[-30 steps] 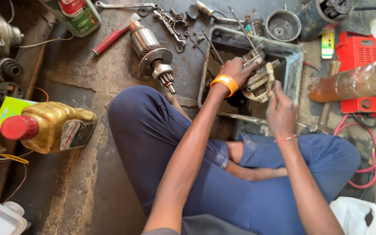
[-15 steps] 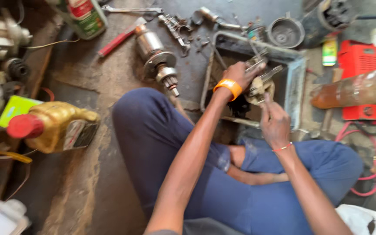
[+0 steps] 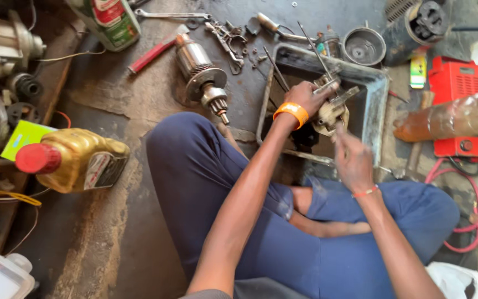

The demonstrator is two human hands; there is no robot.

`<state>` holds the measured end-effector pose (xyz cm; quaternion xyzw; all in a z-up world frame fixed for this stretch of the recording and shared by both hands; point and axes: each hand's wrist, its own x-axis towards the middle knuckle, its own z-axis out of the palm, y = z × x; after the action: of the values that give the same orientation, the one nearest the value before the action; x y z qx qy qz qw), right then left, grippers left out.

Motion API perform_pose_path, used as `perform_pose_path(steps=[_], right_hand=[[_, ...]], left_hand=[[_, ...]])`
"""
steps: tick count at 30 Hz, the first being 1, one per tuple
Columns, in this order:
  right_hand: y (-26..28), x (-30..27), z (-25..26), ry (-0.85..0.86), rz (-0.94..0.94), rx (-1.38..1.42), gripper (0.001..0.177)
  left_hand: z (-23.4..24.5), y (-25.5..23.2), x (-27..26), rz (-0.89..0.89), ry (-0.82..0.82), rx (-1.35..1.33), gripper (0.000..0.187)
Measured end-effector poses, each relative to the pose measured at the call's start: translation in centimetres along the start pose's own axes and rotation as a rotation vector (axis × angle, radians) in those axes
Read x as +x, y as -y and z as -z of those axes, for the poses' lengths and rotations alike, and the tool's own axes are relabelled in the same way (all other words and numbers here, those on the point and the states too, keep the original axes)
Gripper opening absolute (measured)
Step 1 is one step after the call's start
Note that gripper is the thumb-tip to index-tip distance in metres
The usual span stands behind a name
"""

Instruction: The person scrubs a disassembled mechanical part, likely a starter motor housing, with a brush inside a metal tray filled with liquid. The person repeatedly dips the brush into the liquid and scrubs the interior and exterior surfaces of the part.

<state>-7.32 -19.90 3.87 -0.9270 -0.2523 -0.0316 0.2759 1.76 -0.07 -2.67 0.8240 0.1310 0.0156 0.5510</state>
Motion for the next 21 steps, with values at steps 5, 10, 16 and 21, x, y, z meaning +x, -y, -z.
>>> perform_pose_path(steps=[5, 10, 16, 21], right_hand=[[-0.9, -0.3, 0.0, -0.103, 0.012, 0.046, 0.035], [-2.7, 0.4, 1.4, -0.116, -0.076, 0.141, 0.039], [-4.2, -1.0, 1.0, -0.086, -0.162, 0.299, 0.040], [-4.8, -1.4, -0.3, -0.164, -0.175, 0.305, 0.039]], left_hand=[[-0.1, -0.7, -1.1, 0.046, 0.079, -0.051, 0.078], [0.4, -1.5, -1.8, 0.050, 0.106, -0.112, 0.077], [0.4, -1.5, -1.6, -0.191, -0.027, -0.009, 0.071], [-0.4, -1.2, -2.1, -0.222, -0.250, 0.013, 0.066]])
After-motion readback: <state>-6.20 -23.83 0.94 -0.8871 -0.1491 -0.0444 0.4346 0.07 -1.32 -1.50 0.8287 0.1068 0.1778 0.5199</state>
